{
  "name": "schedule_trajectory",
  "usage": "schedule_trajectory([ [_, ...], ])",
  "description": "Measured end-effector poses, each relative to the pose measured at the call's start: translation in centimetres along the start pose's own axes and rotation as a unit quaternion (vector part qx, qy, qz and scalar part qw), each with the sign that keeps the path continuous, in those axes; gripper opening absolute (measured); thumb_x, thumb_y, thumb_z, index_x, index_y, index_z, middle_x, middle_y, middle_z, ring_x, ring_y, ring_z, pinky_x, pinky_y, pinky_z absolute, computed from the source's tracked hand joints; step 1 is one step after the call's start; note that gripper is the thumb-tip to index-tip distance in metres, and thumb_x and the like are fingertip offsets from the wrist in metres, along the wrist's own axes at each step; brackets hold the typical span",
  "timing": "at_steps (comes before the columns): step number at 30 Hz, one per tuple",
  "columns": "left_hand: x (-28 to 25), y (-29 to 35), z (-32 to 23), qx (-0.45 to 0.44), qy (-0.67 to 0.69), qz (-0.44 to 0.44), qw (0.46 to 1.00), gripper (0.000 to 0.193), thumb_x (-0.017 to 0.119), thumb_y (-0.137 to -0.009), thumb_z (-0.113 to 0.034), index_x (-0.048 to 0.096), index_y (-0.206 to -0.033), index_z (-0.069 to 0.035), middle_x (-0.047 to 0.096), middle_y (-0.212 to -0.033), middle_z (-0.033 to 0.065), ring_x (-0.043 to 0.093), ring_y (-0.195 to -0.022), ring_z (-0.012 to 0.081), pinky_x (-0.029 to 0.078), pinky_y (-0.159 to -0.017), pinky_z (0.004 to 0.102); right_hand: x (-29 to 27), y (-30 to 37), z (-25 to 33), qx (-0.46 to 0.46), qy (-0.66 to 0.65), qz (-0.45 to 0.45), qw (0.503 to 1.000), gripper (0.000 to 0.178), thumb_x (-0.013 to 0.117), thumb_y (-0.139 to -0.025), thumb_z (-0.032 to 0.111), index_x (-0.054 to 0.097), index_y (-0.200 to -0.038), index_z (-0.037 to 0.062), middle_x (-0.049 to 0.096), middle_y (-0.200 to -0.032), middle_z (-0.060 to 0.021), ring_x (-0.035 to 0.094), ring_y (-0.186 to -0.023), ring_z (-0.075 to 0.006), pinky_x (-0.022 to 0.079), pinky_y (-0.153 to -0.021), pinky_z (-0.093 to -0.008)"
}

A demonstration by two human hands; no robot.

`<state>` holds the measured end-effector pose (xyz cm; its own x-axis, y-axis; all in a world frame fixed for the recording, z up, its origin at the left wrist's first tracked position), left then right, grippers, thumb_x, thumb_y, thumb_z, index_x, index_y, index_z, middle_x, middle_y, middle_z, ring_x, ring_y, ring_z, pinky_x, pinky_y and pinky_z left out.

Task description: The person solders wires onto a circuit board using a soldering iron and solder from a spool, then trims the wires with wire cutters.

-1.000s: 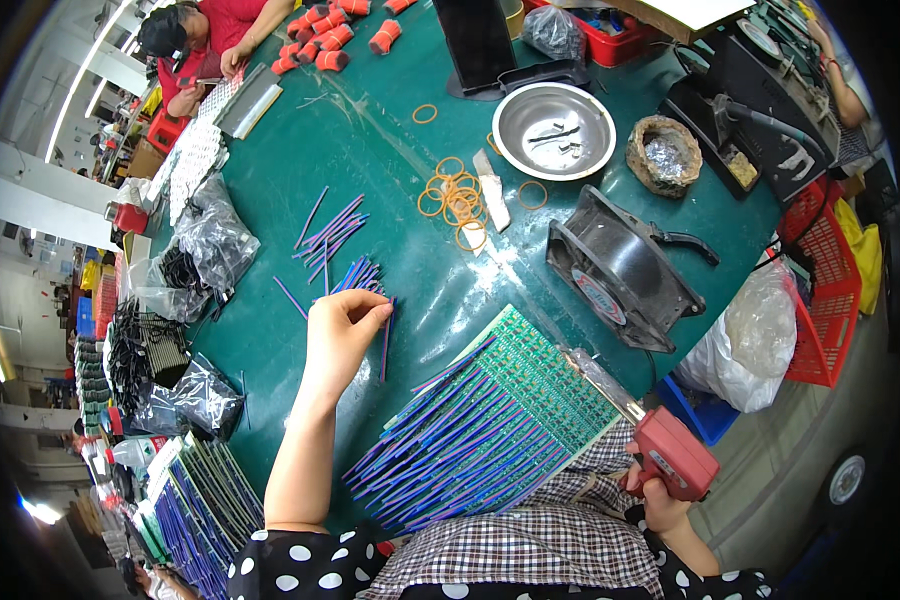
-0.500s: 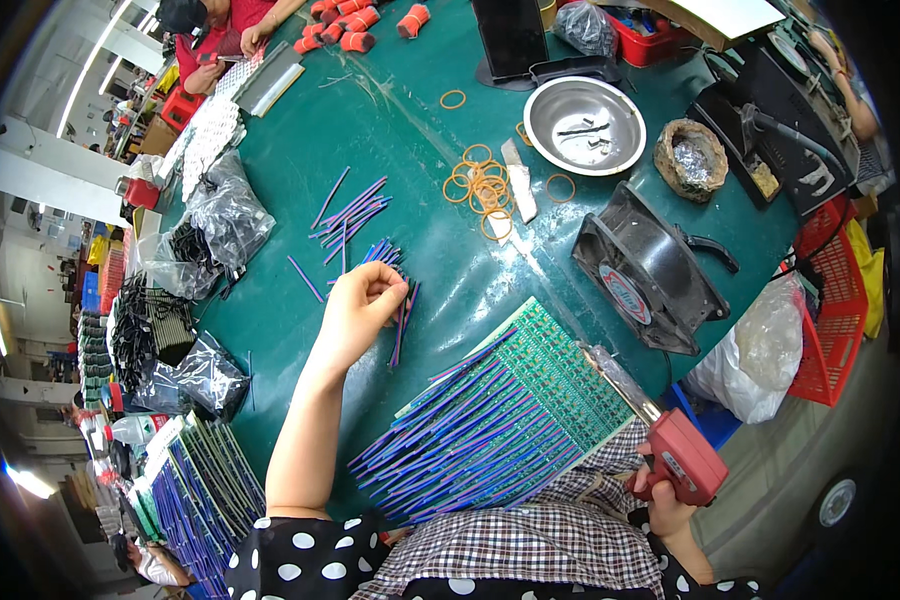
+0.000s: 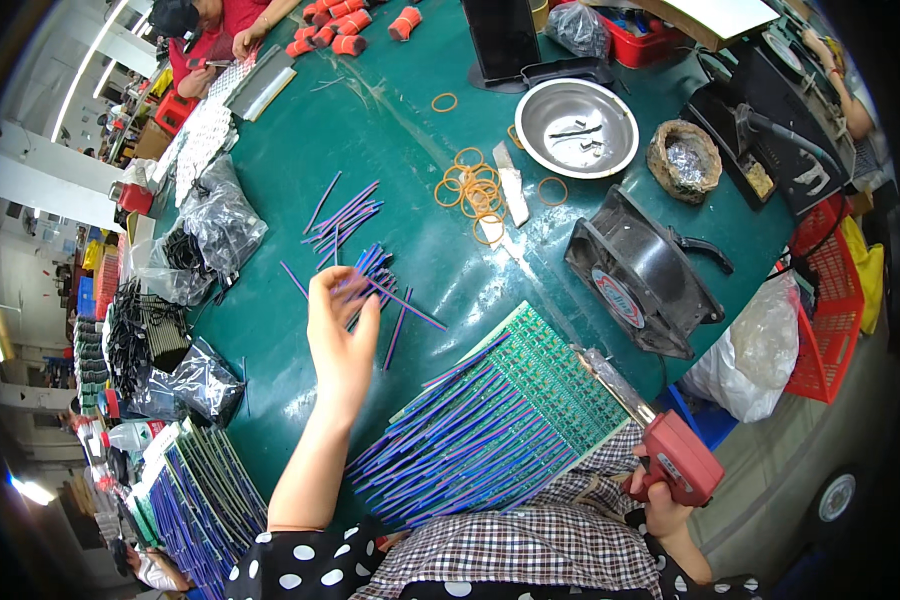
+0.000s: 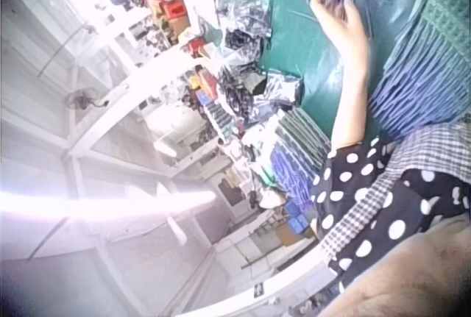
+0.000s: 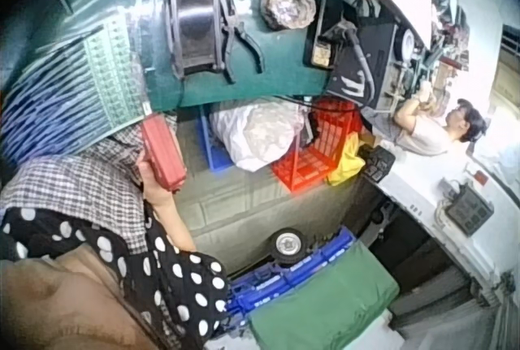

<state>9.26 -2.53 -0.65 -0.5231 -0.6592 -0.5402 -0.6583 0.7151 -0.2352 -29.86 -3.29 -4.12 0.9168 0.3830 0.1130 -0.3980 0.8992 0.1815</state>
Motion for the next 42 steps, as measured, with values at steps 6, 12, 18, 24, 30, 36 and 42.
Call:
schedule_trajectory([
  [6, 1.8, 0.7, -4.0, 0.363, -0.285, 0.197, 0.865, 0.029, 0.070, -0.064, -0.003, 0.065, -0.093, -0.006, 0.060, -0.100, 0.0093, 0.056, -0.102, 0.0275, 0.044, -0.088, 0.0413, -0.1, 0.0, 0.0, 0.008, 0.005, 0.016, 1.000, 0.064, 0.060, -0.087, 0.046, 0.042, -0.126, -0.0020, 0.056, -0.114, -0.0185, 0.054, -0.065, -0.0159, 0.045, -0.057, -0.0294],
  [12, 3.1, 0.5, -3.3, 0.498, -0.359, 0.259, 0.746, 0.026, 0.060, -0.068, -0.010, 0.063, -0.092, -0.001, 0.062, -0.093, 0.0097, 0.061, -0.087, 0.0235, 0.050, -0.078, 0.0357, -0.1, 0.0, 0.2, 0.009, -0.001, 0.024, 1.000, 0.058, 0.059, -0.089, 0.041, 0.044, -0.124, -0.0029, 0.057, -0.116, -0.0176, 0.055, -0.067, -0.0161, 0.047, -0.059, -0.0315],
  [18, 3.8, -1.2, -7.7, 0.125, -0.085, 0.251, 0.956, 0.015, 0.061, -0.078, 0.000, 0.059, -0.092, -0.002, 0.057, -0.085, 0.0138, 0.059, -0.077, 0.0298, 0.049, -0.068, 0.0351, -0.9, 0.7, -1.8, 0.062, -0.056, -0.029, 0.996, 0.074, 0.075, -0.073, 0.012, 0.037, -0.133, -0.0082, 0.064, -0.100, -0.0163, 0.062, -0.068, -0.0147, 0.051, -0.058, -0.0258],
  [24, 7.0, 3.8, -6.9, 0.303, -0.148, 0.312, 0.888, 0.021, 0.066, -0.073, 0.001, 0.060, -0.093, 0.001, 0.057, -0.081, 0.0105, 0.059, -0.071, 0.0263, 0.049, -0.060, 0.0328, -0.4, 0.2, -1.3, 0.021, 0.023, -0.036, 0.999, 0.067, 0.074, -0.070, 0.009, 0.044, -0.128, -0.0084, 0.066, -0.092, -0.0125, 0.064, -0.070, -0.0126, 0.053, -0.062, -0.0255],
  [30, 6.8, 5.9, -6.3, 0.439, -0.223, 0.190, 0.850, 0.030, 0.068, -0.068, -0.001, 0.064, -0.097, 0.006, 0.059, -0.087, 0.0122, 0.059, -0.068, 0.0216, 0.050, -0.056, 0.0291, 0.1, -0.8, -1.5, -0.028, 0.187, 0.018, 0.982, 0.064, 0.073, -0.072, 0.012, 0.047, -0.127, -0.0050, 0.067, -0.084, -0.0096, 0.066, -0.065, -0.0152, 0.053, -0.062, -0.0262],
  [36, 7.2, 5.9, -5.9, 0.428, -0.283, 0.183, 0.839, 0.032, 0.062, -0.067, -0.005, 0.064, -0.097, 0.006, 0.060, -0.089, 0.0114, 0.061, -0.074, 0.0186, 0.049, -0.060, 0.0236, 1.0, -2.8, -0.4, -0.012, 0.105, 0.049, 0.993, 0.071, 0.078, -0.073, 0.027, 0.046, -0.126, -0.0079, 0.066, -0.076, -0.0041, 0.066, -0.063, -0.0146, 0.051, -0.060, -0.0255],
  [42, 7.4, 6.0, -5.7, 0.421, -0.292, 0.186, 0.839, 0.029, 0.062, -0.069, -0.004, 0.063, -0.096, 0.007, 0.059, -0.088, 0.0117, 0.060, -0.073, 0.0185, 0.049, -0.059, 0.0235, 1.4, -4.1, 0.0, -0.040, 0.169, 0.087, 0.981, 0.070, 0.079, -0.072, 0.029, 0.049, -0.122, -0.0105, 0.066, -0.074, -0.0045, 0.065, -0.061, -0.0149, 0.051, -0.058, -0.0254],
])
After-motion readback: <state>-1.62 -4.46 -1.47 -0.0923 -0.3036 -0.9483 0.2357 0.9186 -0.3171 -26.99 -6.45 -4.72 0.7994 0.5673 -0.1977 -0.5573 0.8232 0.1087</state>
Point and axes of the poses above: each hand's wrist, its own y-axis away from the middle knuckle, its own x-axis out of the palm, z = x × y, the point moved 3 cm from there along -y, towards the middle knuckle
